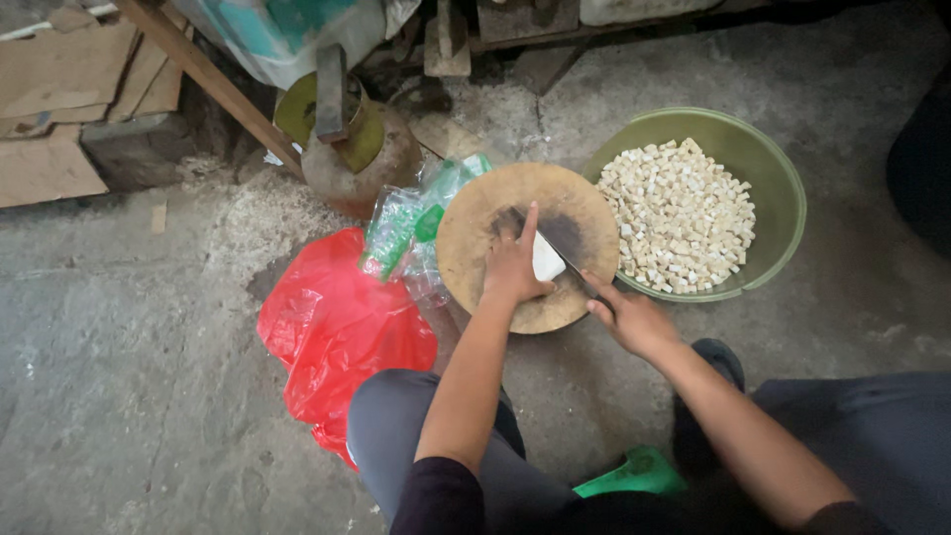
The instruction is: The person unwraps a block of tofu, slices it into strips, and then dices the strips into small cubes on a round wooden cutting board. The diced tofu is placed into a green plastic basin. The person repeats the process with a second block of tofu.
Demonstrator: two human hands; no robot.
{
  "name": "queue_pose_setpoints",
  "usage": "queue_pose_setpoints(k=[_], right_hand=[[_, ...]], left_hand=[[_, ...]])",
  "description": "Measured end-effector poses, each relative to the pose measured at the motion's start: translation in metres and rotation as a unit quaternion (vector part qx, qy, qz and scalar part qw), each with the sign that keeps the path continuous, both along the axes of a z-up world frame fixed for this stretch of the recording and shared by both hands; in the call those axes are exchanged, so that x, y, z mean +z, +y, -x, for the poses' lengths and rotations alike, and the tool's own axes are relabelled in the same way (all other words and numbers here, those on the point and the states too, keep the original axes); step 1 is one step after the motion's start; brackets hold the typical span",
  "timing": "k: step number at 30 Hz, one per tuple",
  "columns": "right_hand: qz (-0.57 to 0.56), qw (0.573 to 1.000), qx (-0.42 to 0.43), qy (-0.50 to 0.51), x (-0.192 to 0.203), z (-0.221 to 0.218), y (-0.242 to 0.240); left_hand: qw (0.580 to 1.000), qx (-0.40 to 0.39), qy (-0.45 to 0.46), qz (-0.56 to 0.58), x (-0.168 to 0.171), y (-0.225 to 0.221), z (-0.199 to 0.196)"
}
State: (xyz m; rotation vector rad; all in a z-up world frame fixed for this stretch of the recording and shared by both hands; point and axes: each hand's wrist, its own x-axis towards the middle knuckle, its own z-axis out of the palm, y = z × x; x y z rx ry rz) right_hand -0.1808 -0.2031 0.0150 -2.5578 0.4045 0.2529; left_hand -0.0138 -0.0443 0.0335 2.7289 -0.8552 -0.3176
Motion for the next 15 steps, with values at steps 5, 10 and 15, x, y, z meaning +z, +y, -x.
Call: queue_pose_setpoints(k=[5, 10, 15], right_hand=[[0.034, 0.998, 0.002, 0.045, -0.003, 0.001, -0.001], [0.043, 0.997, 0.022, 0.053, -0.01, 0.002, -0.008], [-0.049, 0.997, 0.03, -0.055, -0.019, -0.009, -0.02]], left_hand=[[0.987, 0.027, 0.032, 0.156, -0.012, 0.018, -0.011], [0.991, -0.014, -0.013, 0.132, -0.027, 0.027, -0.016], [0.99, -0.013, 0.004, 0.141, -0.027, 0.025, -0.016]])
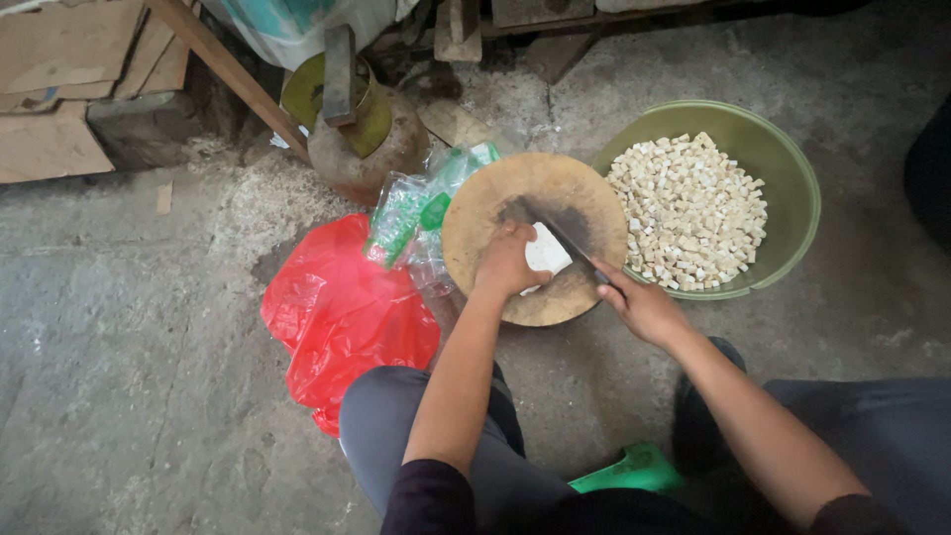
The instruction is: The person unwraps a block of tofu, slices it into strips, and then dices the strips into small cubes on a round wooden cutting board. The diced tofu is placed into a green plastic basin. The person repeats the process with a second block of tofu.
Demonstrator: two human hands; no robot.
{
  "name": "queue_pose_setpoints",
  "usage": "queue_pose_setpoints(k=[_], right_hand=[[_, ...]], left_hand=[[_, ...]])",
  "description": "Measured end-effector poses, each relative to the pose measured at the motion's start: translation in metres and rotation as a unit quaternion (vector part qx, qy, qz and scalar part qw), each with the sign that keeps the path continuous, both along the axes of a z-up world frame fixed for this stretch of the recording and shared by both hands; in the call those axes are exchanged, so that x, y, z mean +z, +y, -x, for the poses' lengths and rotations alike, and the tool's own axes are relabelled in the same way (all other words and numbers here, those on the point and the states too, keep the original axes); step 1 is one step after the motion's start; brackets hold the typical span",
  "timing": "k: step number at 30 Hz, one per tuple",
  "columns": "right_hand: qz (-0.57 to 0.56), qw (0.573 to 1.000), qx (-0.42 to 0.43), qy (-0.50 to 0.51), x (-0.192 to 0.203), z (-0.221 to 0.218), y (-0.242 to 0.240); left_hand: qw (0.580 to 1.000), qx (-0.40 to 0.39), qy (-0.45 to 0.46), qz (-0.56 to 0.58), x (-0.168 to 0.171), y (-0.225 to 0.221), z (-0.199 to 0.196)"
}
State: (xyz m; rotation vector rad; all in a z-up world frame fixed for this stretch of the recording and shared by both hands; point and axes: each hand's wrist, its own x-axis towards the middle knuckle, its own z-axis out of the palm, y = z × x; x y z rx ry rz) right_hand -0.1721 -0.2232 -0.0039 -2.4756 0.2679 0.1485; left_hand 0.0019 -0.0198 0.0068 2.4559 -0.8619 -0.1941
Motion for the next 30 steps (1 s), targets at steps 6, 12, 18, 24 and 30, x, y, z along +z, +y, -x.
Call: queue_pose_setpoints(k=[6, 12, 18, 24, 30], right_hand=[[0.07, 0.997, -0.003, 0.034, 0.007, -0.002, 0.02], [0.07, 0.995, -0.017, 0.07, 0.039, 0.011, 0.029], [0.076, 0.993, 0.006, 0.093, 0.048, 0.013, 0.032], [0.067, 0.989, 0.01, 0.131, 0.036, 0.005, 0.03], [0.065, 0.991, -0.001, 0.117, 0.012, -0.018, 0.04]], left_hand=[[1.0, -0.007, -0.007, -0.011, 0.007, 0.0, 0.006], [1.0, -0.024, -0.013, -0.012, 0.012, 0.0, 0.006], [0.999, -0.025, 0.006, -0.036, 0.012, -0.003, 0.002], [0.999, -0.02, -0.001, 0.046, 0.0, 0.003, 0.005], [0.997, -0.018, 0.01, 0.074, -0.011, 0.008, 0.005]])
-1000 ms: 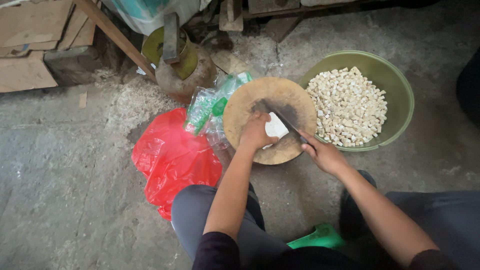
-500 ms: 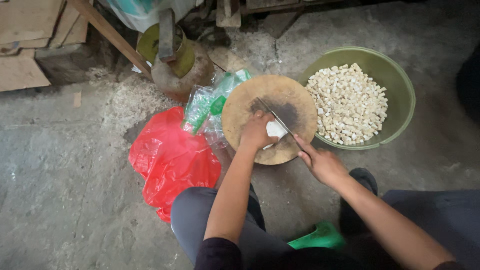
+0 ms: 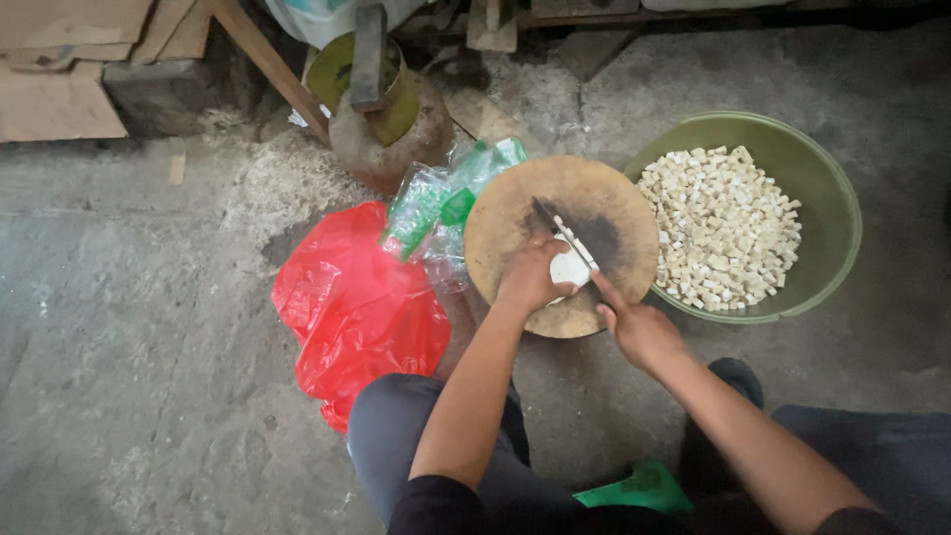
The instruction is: The person unwraps a block of tofu, slices it into strips, and then dices the strips into small cubes on a round wooden cutting board. The diced tofu is placed into a green plastic basin. The person repeats the process with a second block of tofu.
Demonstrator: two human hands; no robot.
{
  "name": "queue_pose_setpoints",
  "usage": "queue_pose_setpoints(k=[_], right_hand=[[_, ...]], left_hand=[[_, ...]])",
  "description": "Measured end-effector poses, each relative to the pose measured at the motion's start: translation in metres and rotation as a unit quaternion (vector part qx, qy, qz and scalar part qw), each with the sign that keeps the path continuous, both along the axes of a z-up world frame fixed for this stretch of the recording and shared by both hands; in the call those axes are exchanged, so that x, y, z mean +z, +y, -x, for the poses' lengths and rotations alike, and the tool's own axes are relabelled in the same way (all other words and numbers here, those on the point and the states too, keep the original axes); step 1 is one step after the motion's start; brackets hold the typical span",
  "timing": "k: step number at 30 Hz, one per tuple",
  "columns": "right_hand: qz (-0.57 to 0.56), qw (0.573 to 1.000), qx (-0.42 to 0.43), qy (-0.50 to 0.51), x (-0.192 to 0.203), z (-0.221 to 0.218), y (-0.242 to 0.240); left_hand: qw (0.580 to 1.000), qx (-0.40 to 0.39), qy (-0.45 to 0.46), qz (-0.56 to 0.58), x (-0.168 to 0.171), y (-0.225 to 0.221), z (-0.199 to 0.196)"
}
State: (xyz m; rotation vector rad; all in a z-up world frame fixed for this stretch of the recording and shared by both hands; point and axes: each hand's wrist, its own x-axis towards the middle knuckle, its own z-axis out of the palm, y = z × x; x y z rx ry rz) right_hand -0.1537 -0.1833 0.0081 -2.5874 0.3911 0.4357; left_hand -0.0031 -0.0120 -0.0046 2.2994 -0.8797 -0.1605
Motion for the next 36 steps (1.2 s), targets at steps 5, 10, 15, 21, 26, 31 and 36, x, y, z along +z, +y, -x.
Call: queue_pose_setpoints(k=[5, 10, 15, 21, 26, 31, 36], right_hand=[[-0.109, 0.992, -0.031, -0.049, -0.005, -0.003, -0.012], [-0.06, 0.997, -0.044, 0.0, 0.015, 0.006, -0.005], [0.0, 1.0, -0.016, 0.004, 0.038, 0.022, -0.005], [-0.057, 0.996, 0.01, -0.072, 0.024, 0.034, -0.004], [0.014, 0.996, -0.012, 0.091, 0.001, 0.014, 0.006], [-0.05, 0.998, -0.026, -0.005, -0.005, 0.004, 0.004], [-0.14, 0.982, -0.112, 0.063, 0.007, 0.002, -0.008]], left_hand=[[0.998, 0.005, -0.027, 0.059, -0.003, 0.001, 0.001], [1.0, 0.007, -0.012, 0.024, 0.001, 0.004, 0.005], [0.999, 0.017, 0.007, -0.048, 0.013, -0.004, 0.002], [1.0, 0.023, -0.009, 0.01, 0.002, -0.002, 0.001], [0.999, 0.02, 0.027, 0.039, -0.011, 0.003, 0.002], [0.999, 0.016, -0.004, 0.051, -0.004, 0.003, 0.003], [0.997, 0.036, -0.058, -0.047, 0.012, 0.003, 0.01]])
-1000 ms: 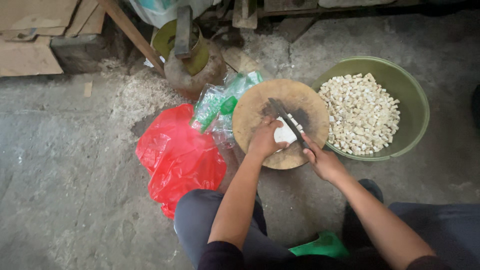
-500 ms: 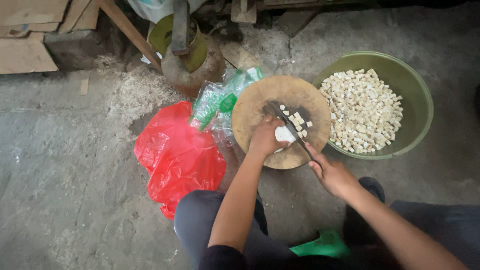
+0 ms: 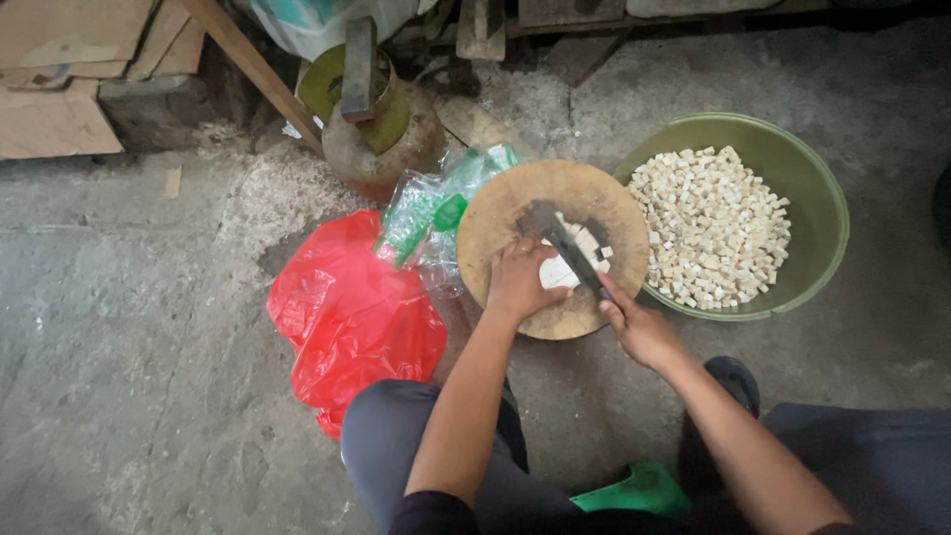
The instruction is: The person unwraps a block of tofu, slices it into strips, and then dices the strips into small cubes on a round wooden cutting board. The diced tofu is placed into a green plastic basin. The person repeats the process with a second block of tofu.
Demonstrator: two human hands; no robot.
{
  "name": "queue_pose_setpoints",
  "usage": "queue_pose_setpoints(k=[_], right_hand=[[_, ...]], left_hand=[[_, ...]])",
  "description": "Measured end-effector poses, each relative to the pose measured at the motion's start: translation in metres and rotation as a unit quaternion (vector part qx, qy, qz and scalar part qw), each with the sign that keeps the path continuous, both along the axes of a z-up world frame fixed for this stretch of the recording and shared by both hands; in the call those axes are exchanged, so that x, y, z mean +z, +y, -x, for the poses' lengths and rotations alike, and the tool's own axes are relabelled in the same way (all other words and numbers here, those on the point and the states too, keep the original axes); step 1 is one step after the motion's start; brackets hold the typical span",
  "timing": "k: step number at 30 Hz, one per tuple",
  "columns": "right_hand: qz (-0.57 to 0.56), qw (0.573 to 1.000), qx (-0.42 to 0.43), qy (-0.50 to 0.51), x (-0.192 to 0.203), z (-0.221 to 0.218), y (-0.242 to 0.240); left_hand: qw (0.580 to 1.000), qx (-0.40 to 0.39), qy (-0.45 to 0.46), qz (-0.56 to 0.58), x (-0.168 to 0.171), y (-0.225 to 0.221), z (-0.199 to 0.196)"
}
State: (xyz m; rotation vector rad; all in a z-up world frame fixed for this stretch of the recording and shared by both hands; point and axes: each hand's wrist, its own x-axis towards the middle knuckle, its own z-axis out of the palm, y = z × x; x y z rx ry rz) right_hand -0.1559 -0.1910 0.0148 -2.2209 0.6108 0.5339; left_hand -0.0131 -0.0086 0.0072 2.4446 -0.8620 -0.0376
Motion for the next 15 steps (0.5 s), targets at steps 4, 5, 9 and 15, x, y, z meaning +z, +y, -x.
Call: queue_pose_setpoints(k=[4, 5, 9, 15], right_hand=[[0.052, 0.994, 0.041, -0.091, 0.009, 0.01, 0.006], [0.088, 0.983, 0.072, -0.145, 0.012, 0.01, 0.008], [0.133, 0.984, 0.084, -0.083, 0.026, 0.031, 0.017], [0.142, 0.985, 0.095, -0.026, 0.038, 0.037, 0.025]], left_hand=[[0.999, -0.013, 0.03, -0.038, 0.007, -0.001, -0.001], [0.999, -0.019, 0.027, -0.04, 0.01, -0.001, -0.004], [0.997, 0.0, 0.056, -0.055, 0.008, 0.0, 0.0], [0.997, -0.005, 0.059, -0.04, 0.0, -0.004, -0.003]])
